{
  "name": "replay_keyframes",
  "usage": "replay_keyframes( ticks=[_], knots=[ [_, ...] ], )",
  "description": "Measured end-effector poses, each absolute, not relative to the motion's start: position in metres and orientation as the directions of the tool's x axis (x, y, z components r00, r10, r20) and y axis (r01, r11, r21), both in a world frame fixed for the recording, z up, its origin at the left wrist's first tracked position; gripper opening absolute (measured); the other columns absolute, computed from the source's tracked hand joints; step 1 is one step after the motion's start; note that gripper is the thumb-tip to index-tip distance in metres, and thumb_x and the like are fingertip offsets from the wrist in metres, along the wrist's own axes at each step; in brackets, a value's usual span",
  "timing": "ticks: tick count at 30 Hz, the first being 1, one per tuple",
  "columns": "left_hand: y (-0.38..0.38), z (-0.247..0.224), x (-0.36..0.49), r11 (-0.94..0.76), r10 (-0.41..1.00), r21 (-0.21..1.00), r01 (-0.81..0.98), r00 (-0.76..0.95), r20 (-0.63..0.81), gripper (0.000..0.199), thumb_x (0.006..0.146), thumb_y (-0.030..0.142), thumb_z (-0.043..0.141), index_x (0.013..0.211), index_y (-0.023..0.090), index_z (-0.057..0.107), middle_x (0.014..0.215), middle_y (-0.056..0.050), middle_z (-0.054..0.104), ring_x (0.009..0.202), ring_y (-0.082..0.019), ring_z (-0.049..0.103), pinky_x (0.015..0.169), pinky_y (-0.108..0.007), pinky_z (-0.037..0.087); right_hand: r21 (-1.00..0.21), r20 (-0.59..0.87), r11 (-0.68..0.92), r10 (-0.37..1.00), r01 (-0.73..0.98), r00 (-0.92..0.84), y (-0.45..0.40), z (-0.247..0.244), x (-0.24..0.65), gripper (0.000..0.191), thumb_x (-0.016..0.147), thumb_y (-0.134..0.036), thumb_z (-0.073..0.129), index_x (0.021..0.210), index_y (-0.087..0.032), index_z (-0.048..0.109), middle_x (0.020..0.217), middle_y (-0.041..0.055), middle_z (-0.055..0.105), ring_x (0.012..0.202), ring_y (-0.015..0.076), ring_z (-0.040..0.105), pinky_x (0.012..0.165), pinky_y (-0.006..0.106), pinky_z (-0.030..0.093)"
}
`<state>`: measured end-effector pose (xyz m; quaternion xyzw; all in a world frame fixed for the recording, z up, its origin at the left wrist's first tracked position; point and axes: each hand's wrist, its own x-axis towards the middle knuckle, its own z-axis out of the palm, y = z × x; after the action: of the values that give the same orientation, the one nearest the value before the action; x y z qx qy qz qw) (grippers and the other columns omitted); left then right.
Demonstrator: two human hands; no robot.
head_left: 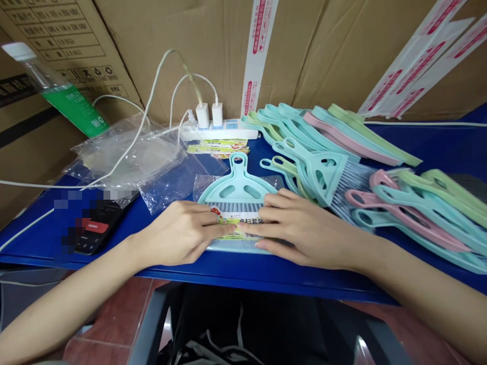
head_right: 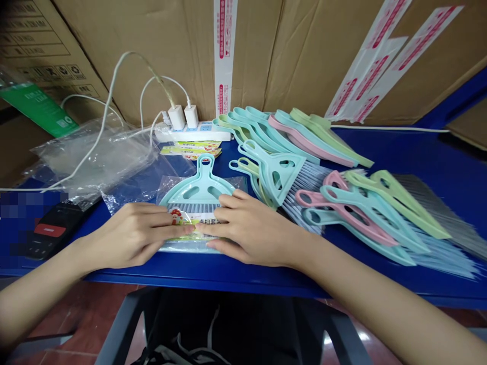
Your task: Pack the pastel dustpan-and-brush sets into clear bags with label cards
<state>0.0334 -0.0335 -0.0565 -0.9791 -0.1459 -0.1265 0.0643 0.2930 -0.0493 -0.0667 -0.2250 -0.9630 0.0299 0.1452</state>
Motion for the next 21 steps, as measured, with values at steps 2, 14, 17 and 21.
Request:
replay_keyframes(
  ticks=[2,14,17,21],
  knots=[
    [-0.033,-0.056,0.033,-0.946,0.292,-0.062,0.317,0.922,0.255,0.038,0.094,0.011,0.036,0.108,0.018,0.071,0.074,-0.001,0.069,0.063,-0.017,0.062,0.058,-0.029,0.050,-0.113,0.282,0.905,0.425,0.410,-0.860,-0.048,-0.066,0.297,0.041,0.103,-0.039,0.040,0.120,-0.017,0.069,0.079,0.0046,0.063,0.080,0.0207,0.049,0.075,0.035,0.032],
    [-0.031,-0.047,0.022,-0.932,0.356,0.022,0.361,0.905,0.233,0.042,0.093,0.008,0.034,0.096,0.019,0.074,0.077,-0.001,0.074,0.064,-0.016,0.063,0.056,-0.028,0.046,-0.215,0.282,0.896,0.437,0.388,-0.854,-0.044,-0.057,0.313,0.042,0.096,-0.054,0.049,0.105,-0.022,0.075,0.071,0.0011,0.055,0.073,0.0183,0.043,0.072,0.034,0.030],
    [-0.031,-0.043,0.016,-0.907,0.420,0.072,0.414,0.888,0.188,0.044,0.090,0.006,0.035,0.097,0.022,0.075,0.077,-0.001,0.075,0.064,-0.014,0.064,0.058,-0.026,0.046,-0.241,0.265,0.886,0.453,0.396,-0.851,-0.042,-0.055,0.318,0.040,0.095,-0.054,0.051,0.103,-0.024,0.077,0.070,0.0010,0.054,0.072,0.0179,0.043,0.071,0.033,0.031],
    [-0.030,-0.038,0.009,-0.847,0.521,0.209,0.489,0.842,0.138,0.045,0.088,0.005,0.036,0.092,0.023,0.078,0.081,-0.001,0.077,0.064,-0.011,0.067,0.059,-0.022,0.046,-0.312,0.207,0.856,0.484,0.411,-0.850,-0.042,-0.053,0.321,0.038,0.096,-0.051,0.052,0.103,-0.023,0.077,0.068,0.0015,0.057,0.071,0.0176,0.046,0.069,0.032,0.034]
  ],
)
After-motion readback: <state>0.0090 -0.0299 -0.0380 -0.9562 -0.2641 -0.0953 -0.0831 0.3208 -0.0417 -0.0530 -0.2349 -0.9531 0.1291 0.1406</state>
